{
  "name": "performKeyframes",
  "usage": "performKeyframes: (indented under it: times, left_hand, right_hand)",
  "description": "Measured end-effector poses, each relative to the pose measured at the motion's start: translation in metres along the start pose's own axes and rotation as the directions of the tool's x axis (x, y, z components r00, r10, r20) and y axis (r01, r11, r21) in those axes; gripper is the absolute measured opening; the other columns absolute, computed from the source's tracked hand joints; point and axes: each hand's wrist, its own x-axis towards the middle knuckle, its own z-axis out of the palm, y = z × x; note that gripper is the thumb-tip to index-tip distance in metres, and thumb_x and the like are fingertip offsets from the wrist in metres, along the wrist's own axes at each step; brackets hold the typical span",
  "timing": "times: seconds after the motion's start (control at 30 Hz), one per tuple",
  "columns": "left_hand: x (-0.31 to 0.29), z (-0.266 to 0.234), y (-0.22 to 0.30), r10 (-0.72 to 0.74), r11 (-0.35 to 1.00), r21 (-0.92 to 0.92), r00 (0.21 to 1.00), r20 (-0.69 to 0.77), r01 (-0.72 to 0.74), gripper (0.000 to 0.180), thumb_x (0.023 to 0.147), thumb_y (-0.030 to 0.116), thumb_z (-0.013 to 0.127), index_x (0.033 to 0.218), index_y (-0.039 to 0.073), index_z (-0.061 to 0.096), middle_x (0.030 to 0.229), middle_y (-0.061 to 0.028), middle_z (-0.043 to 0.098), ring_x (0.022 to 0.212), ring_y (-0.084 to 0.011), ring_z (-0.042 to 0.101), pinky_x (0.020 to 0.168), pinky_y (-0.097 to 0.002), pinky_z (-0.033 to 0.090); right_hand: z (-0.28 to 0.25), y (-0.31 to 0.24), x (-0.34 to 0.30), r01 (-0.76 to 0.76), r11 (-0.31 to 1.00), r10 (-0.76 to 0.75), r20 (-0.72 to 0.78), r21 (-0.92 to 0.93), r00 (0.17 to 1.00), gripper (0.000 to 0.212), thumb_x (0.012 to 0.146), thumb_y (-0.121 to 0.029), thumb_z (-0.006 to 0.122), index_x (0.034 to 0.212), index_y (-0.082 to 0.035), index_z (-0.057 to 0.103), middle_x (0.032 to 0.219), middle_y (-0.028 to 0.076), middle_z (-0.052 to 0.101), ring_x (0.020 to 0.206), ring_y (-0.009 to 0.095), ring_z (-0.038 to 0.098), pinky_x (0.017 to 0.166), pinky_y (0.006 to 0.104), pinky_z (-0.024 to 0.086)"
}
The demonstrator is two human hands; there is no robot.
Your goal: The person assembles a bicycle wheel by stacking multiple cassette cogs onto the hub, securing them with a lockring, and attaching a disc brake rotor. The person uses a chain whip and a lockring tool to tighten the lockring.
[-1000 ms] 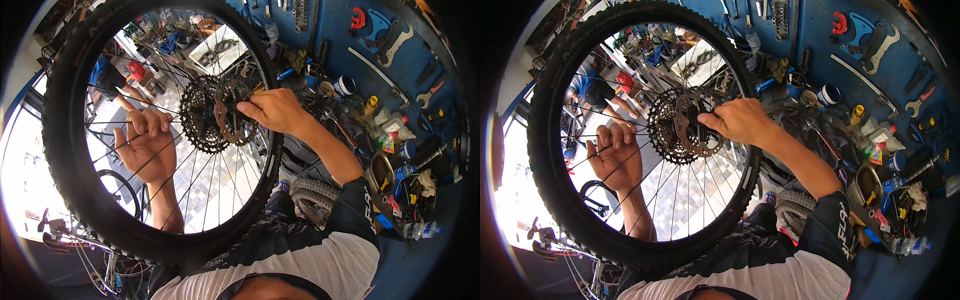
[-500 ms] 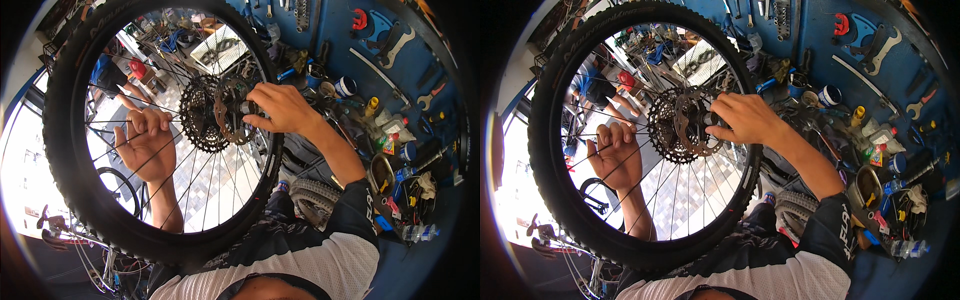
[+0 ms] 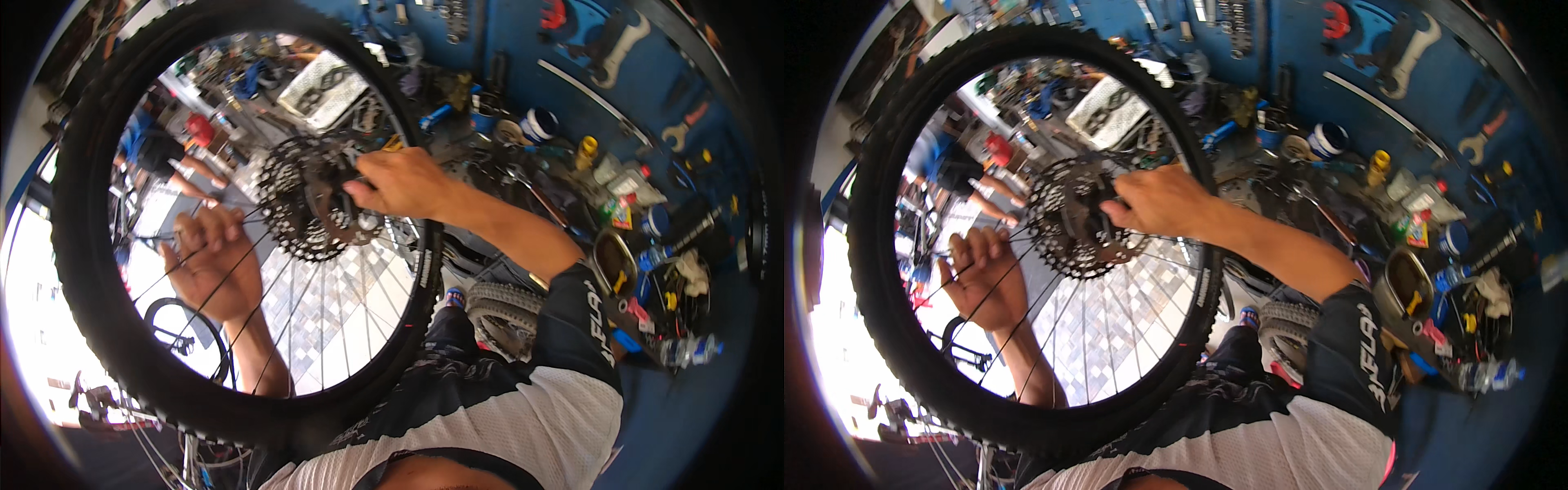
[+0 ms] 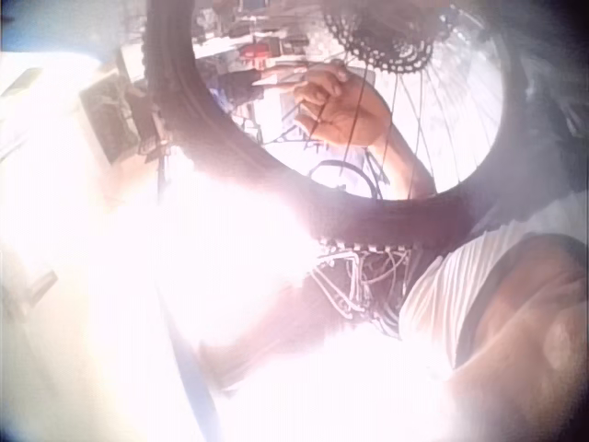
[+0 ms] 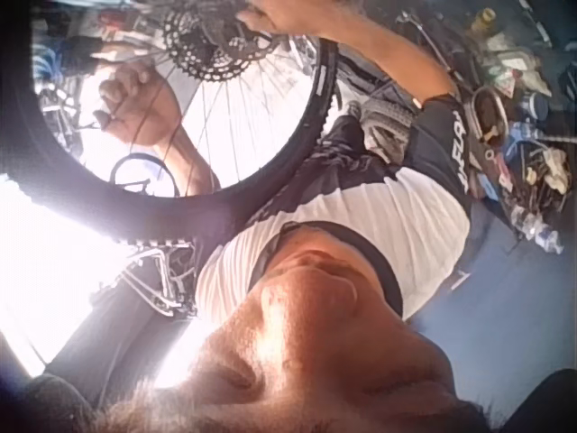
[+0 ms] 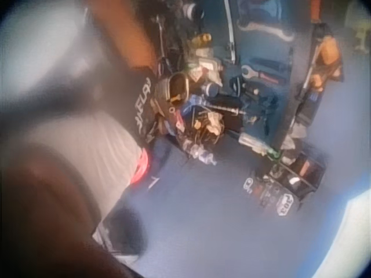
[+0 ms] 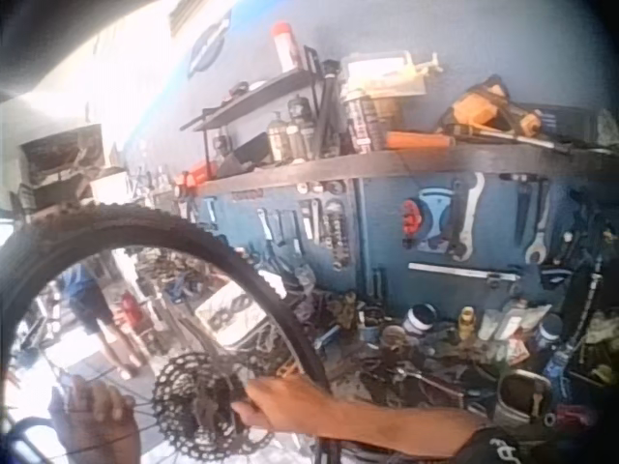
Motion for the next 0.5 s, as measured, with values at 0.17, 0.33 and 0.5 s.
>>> performKeyframes:
  times: [0.17, 0.33, 0.5]
  left_hand:
    - [-0.001, -0.004, 0.006, -0.026, 1.000, -0.007, 0.999, 0.021, 0.026, 0.035, 0.109, 0.042, 0.039, 0.087, 0.015, 0.041, 0.079, -0.0020, 0.040, 0.084, -0.0204, 0.041, 0.095, -0.0419, 0.033]
    - [-0.002, -0.014, 0.010, -0.041, 0.999, 0.014, 0.998, 0.041, 0.040, 0.033, 0.109, 0.040, 0.040, 0.087, 0.015, 0.043, 0.079, -0.0024, 0.041, 0.085, -0.0206, 0.043, 0.095, -0.0420, 0.033]
    - [-0.001, -0.013, 0.005, -0.030, 0.999, -0.011, 0.999, -0.010, 0.030, 0.033, 0.108, 0.041, 0.040, 0.087, 0.016, 0.042, 0.078, -0.0017, 0.040, 0.084, -0.0206, 0.042, 0.095, -0.0416, 0.033]
  right_hand:
    - [-0.012, -0.015, -0.001, -0.238, 0.971, 0.224, 0.227, 0.032, 0.948, 0.050, 0.099, -0.054, 0.064, 0.092, -0.005, 0.062, 0.078, 0.015, 0.068, 0.076, 0.038, 0.070, 0.068, 0.0488, 0.055]
    - [-0.022, 0.045, -0.043, -0.551, 0.788, 0.534, 0.140, 0.275, 0.834, 0.058, 0.094, -0.062, 0.067, 0.105, -0.005, 0.070, 0.088, 0.017, 0.074, 0.085, 0.036, 0.074, 0.075, 0.0473, 0.056]
    - [-0.040, 0.210, -0.192, -0.801, 0.436, 0.856, -0.086, -0.410, 0.510, 0.051, 0.092, -0.033, 0.075, 0.129, -0.001, 0.062, 0.118, 0.023, 0.071, 0.114, 0.040, 0.068, 0.095, 0.0498, 0.056]
